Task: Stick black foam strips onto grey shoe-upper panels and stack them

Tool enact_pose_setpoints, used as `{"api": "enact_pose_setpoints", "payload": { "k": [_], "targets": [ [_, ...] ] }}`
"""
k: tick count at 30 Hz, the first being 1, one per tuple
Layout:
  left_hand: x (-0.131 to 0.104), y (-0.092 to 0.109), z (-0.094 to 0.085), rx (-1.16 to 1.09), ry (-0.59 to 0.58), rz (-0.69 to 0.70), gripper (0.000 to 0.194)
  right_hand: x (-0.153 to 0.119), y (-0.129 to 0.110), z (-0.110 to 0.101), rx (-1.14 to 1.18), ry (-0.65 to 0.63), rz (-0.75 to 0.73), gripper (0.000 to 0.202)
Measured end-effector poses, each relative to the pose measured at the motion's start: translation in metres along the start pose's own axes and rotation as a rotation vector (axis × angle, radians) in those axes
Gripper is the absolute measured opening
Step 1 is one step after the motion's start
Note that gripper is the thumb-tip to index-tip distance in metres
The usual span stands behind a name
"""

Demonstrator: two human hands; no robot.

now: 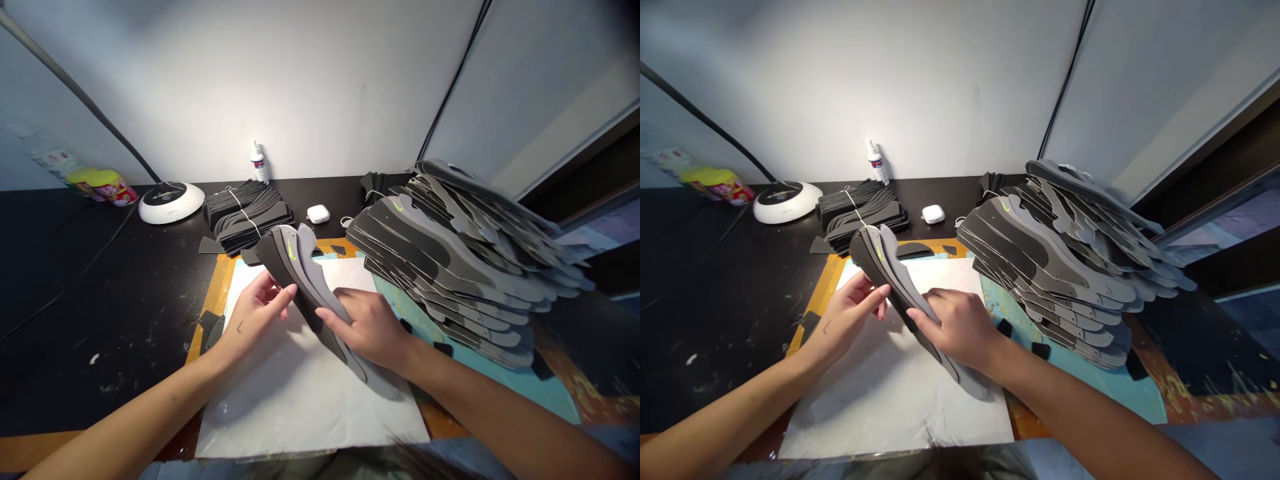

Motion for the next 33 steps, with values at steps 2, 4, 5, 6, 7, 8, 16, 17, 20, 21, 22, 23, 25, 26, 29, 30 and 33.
{"api": "enact_pose_setpoints", "payload": {
  "k": [2, 4, 5, 6, 7, 8, 16, 17, 20, 21, 22, 23, 25, 26, 29, 30, 33],
  "targets": [
    [0.0, 0.0, 0.001, -0.037, -0.024, -0.009, 0.03, 0.0, -0.002, -0.001, -0.048, 0.008, -0.028, 0.029],
    [0.0, 0.0, 0.002, -0.076, -0.037, -0.021, 0.032, -0.001, -0.005, -0.001, -0.077, -0.004, -0.055, 0.027],
    [0.0, 0.0, 0.002, -0.091, -0.039, -0.022, 0.034, -0.001, -0.007, -0.002, -0.077, -0.004, -0.068, 0.026],
    [0.0, 0.001, 0.003, -0.105, -0.038, -0.018, 0.035, -0.001, -0.009, -0.002, -0.069, -0.002, -0.079, 0.024],
    [-0.001, 0.002, 0.003, -0.117, -0.037, -0.014, 0.036, -0.002, -0.01, -0.002, -0.056, 0.006, -0.088, 0.022],
    [-0.001, 0.003, 0.004, -0.125, -0.039, -0.013, 0.036, -0.002, -0.01, -0.003, -0.042, 0.017, -0.095, 0.021],
    [-0.001, 0.004, 0.01, -0.175, -0.104, -0.057, 0.035, -0.001, -0.007, -0.003, -0.001, -0.015, -0.173, 0.021],
    [-0.001, 0.004, 0.011, -0.187, -0.112, -0.048, 0.034, -0.001, -0.007, -0.003, -0.004, -0.01, -0.176, 0.02],
    [0.0, 0.003, 0.011, -0.22, -0.121, -0.01, 0.029, -0.002, -0.008, -0.003, -0.019, -0.003, -0.172, 0.018],
    [0.0, 0.003, 0.011, -0.23, -0.12, -0.003, 0.028, -0.002, -0.009, -0.003, -0.016, -0.009, -0.162, 0.018],
    [0.0, 0.002, 0.01, -0.24, -0.117, -0.002, 0.026, -0.002, -0.009, -0.003, -0.008, -0.018, -0.148, 0.017],
    [0.001, 0.001, 0.01, -0.248, -0.112, -0.004, 0.026, -0.001, -0.008, -0.003, 0.005, -0.026, -0.129, 0.017],
    [0.001, 0.0, 0.01, -0.259, -0.103, -0.011, 0.026, -0.001, -0.006, -0.003, 0.045, -0.04, -0.09, 0.017],
    [0.001, -0.001, 0.009, -0.261, -0.1, -0.013, 0.027, -0.001, -0.005, -0.004, 0.065, -0.047, -0.07, 0.018],
    [0.001, -0.001, 0.009, -0.26, -0.103, -0.015, 0.027, -0.001, -0.002, -0.004, 0.124, -0.07, -0.016, 0.022],
    [0.001, -0.001, 0.009, -0.26, -0.106, -0.013, 0.027, -0.001, 0.0, -0.004, 0.143, -0.076, 0.0, 0.024],
    [0.001, 0.001, 0.009, -0.265, -0.113, -0.009, 0.027, 0.0, 0.003, -0.004, 0.215, -0.104, 0.054, 0.025]
  ]
}}
Point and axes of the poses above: each hand's wrist, its own x-axis towards the middle knuckle, its own z-axis out of the palm, y = z × x, the point moved 3 cm from there along x, towards the middle knuckle, and after that the axes turned 11 degrees about -y, right-handed, at the moved point
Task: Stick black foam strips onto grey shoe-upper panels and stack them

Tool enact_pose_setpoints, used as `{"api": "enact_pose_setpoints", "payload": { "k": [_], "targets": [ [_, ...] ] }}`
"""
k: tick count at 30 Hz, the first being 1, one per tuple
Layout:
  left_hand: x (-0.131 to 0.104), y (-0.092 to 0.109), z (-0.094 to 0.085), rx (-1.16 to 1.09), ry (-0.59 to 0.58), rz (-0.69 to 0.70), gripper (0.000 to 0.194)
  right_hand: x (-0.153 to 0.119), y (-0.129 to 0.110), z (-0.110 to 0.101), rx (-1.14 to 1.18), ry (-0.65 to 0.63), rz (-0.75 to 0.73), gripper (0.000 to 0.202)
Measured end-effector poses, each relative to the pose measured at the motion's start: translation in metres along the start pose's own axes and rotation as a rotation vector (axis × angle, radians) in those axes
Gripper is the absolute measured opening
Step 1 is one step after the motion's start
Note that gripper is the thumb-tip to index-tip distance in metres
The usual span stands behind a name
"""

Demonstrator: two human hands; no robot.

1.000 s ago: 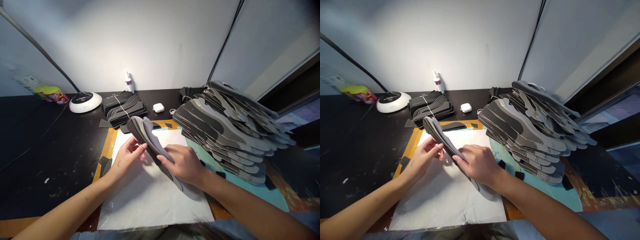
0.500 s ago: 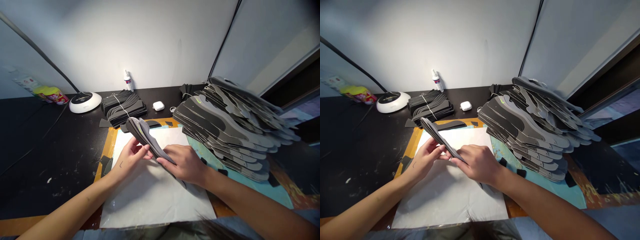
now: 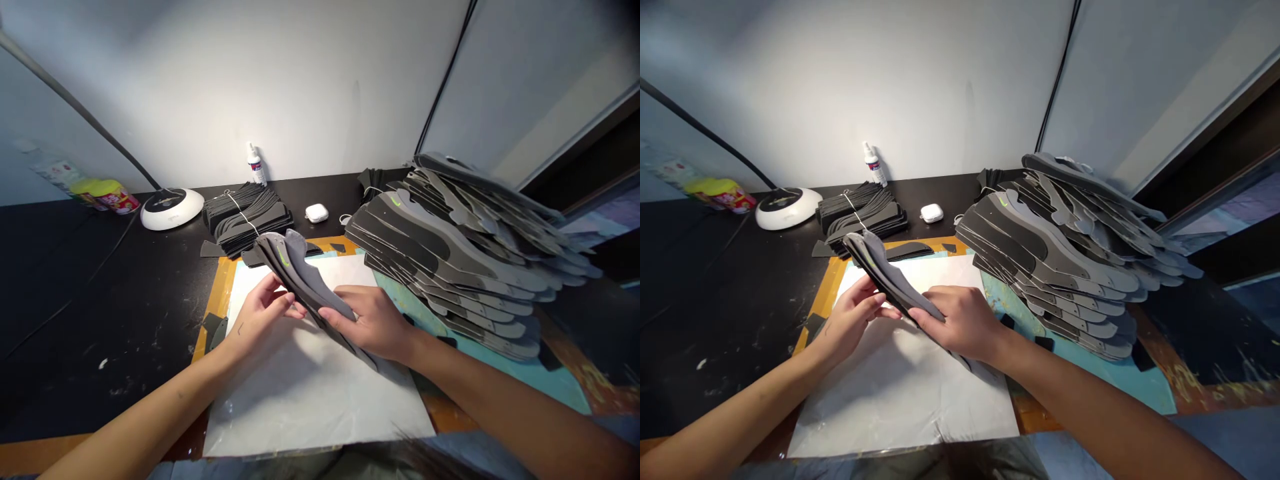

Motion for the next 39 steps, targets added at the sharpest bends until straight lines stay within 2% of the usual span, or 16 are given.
{"api": "enact_pose_setpoints", "payload": {
  "k": [10, 21, 27, 33, 39],
  "targets": [
    [0.002, 0.002, 0.0, 0.007, 0.014, -0.009, 0.025, 0.003, 0.008, 0.0, 0.184, -0.065, 0.123, 0.024],
    [0.0, 0.0, -0.002, 0.034, -0.011, 0.01, 0.023, 0.003, 0.009, 0.0, 0.211, -0.073, 0.125, 0.026],
    [-0.001, -0.001, -0.004, 0.046, 0.02, 0.016, 0.033, 0.004, 0.009, 0.001, 0.372, -0.125, 0.113, 0.023],
    [-0.002, 0.002, -0.007, 0.118, 0.063, 0.024, 0.033, 0.002, 0.014, 0.0, 0.352, -0.097, 0.176, 0.032],
    [0.0, -0.003, -0.012, 0.123, 0.063, -0.011, 0.031, 0.004, 0.015, -0.001, 0.312, -0.093, 0.165, 0.036]
  ]
}}
Point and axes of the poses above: each hand's wrist, its own x-axis towards the middle knuckle, its own z-axis out of the palm, y = z × x, the point moved 3 cm from there along x, towards the middle knuckle, and after that the axes turned 11 degrees about -y, right-handed, at the moved point
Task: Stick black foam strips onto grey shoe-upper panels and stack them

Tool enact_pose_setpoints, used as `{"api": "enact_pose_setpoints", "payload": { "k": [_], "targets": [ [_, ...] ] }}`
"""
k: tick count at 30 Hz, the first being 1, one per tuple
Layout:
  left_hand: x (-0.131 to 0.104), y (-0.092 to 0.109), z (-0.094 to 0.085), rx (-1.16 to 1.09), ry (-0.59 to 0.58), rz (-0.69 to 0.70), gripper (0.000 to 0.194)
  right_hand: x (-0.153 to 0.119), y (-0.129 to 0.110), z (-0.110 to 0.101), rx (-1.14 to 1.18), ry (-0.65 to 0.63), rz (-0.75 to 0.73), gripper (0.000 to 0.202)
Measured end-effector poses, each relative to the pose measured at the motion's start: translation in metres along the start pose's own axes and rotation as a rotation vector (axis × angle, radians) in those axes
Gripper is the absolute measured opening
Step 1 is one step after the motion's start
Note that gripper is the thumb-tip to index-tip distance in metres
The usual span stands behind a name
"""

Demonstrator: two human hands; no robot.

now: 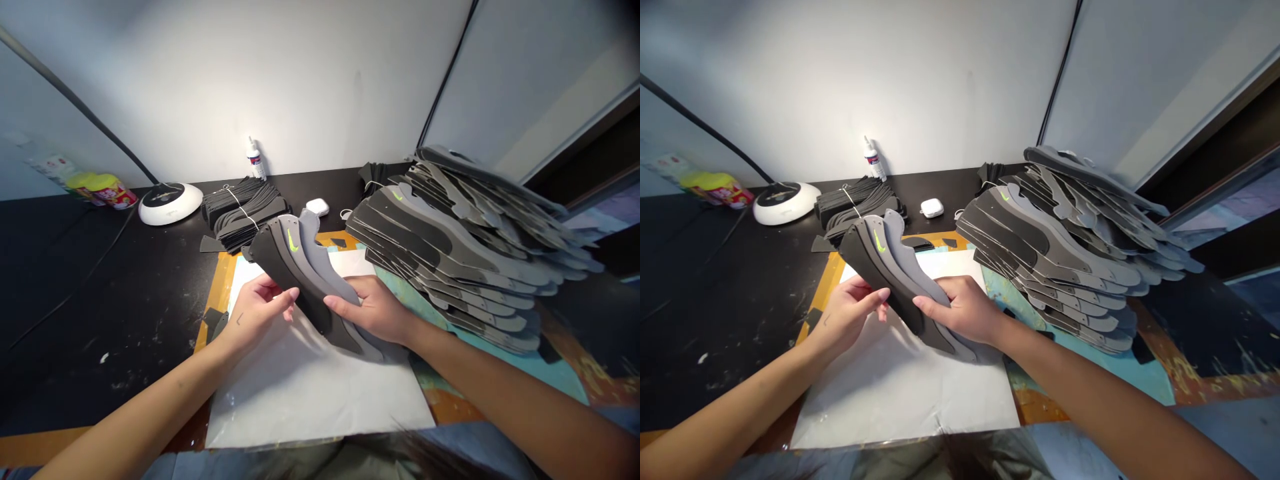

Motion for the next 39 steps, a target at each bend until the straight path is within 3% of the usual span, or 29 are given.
{"api": "enact_pose_setpoints", "payload": {
  "k": [4, 10, 16, 19, 23, 27, 34, 39],
  "targets": [
    [0.0, 0.006, -0.001, 0.04, 0.026, -0.021, 0.034, 0.0, -0.001, 0.001, -0.016, -0.003, -0.033, 0.037],
    [-0.005, 0.012, 0.003, 0.128, -0.034, -0.054, 0.045, 0.001, -0.007, 0.004, 0.005, -0.037, -0.071, 0.034],
    [-0.003, 0.004, 0.004, 0.064, -0.028, -0.005, 0.034, -0.001, -0.009, 0.004, 0.006, 0.03, -0.004, 0.02],
    [-0.002, 0.001, 0.005, 0.058, -0.034, 0.003, 0.03, -0.004, -0.014, 0.004, -0.169, 0.103, -0.049, 0.015],
    [-0.003, 0.002, 0.007, 0.022, -0.017, 0.04, 0.027, -0.009, -0.027, 0.007, -0.486, 0.163, -0.245, 0.016],
    [-0.004, 0.005, 0.013, -0.05, -0.049, 0.063, 0.024, -0.013, -0.033, 0.009, -0.636, 0.157, -0.326, 0.016],
    [-0.007, 0.005, 0.017, -0.135, -0.04, 0.051, 0.02, -0.009, -0.026, 0.004, -0.266, 0.058, -0.101, 0.014],
    [-0.008, 0.007, 0.015, -0.127, -0.021, 0.062, 0.019, -0.006, -0.023, 0.003, -0.171, 0.031, -0.083, 0.016]
  ]
}}
Point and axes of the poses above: each hand's wrist, its own x-axis towards the middle knuckle, its own z-axis out of the palm, y = z × x, the point moved 3 cm from there along x, towards the middle knuckle, and after that the axes turned 11 degrees about -y, right-handed, at the moved point
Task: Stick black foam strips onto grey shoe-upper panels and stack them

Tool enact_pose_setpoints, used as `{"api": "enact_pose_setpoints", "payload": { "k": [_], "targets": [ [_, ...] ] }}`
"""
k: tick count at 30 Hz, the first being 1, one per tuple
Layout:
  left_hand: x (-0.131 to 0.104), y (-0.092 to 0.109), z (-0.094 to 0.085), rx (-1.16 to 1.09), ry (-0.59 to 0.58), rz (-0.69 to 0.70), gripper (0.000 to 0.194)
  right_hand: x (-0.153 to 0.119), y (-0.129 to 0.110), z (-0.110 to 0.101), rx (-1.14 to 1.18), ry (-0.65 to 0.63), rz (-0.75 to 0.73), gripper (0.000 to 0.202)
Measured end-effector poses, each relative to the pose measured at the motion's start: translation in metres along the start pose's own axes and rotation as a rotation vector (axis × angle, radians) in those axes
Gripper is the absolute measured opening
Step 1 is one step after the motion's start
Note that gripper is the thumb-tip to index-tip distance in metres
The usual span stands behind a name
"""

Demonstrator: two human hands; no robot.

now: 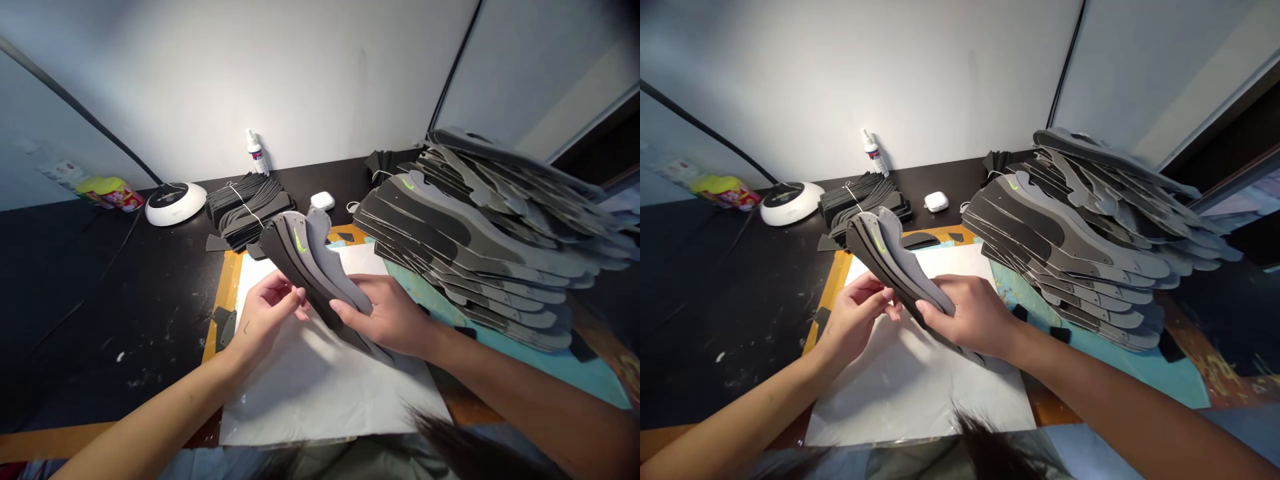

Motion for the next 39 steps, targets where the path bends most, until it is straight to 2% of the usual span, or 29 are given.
{"api": "enact_pose_setpoints", "payload": {
  "k": [7, 14, 28, 39],
  "targets": [
    [0.0, -0.002, 0.0, 0.053, -0.003, -0.031, 0.027, -0.002, -0.006, 0.003, -0.146, 0.074, -0.101, 0.012],
    [0.0, -0.002, 0.0, 0.027, -0.008, -0.038, 0.028, -0.002, 0.0, 0.0, 0.033, -0.009, 0.034, 0.014],
    [0.0, -0.002, -0.004, 0.055, -0.02, -0.04, 0.027, 0.002, 0.004, 0.0, 0.206, -0.026, 0.005, 0.014],
    [0.001, -0.003, -0.004, 0.054, -0.028, -0.039, 0.026, 0.001, 0.007, 0.0, 0.182, -0.028, 0.031, 0.016]
  ]
}}
Point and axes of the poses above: each hand's wrist, its own x-axis towards the middle knuckle, its own z-axis out of the palm, y = z × x, the point moved 3 cm from there along x, towards the middle knuckle, and after that the axes turned 11 degrees about -y, right-handed, at the moved point
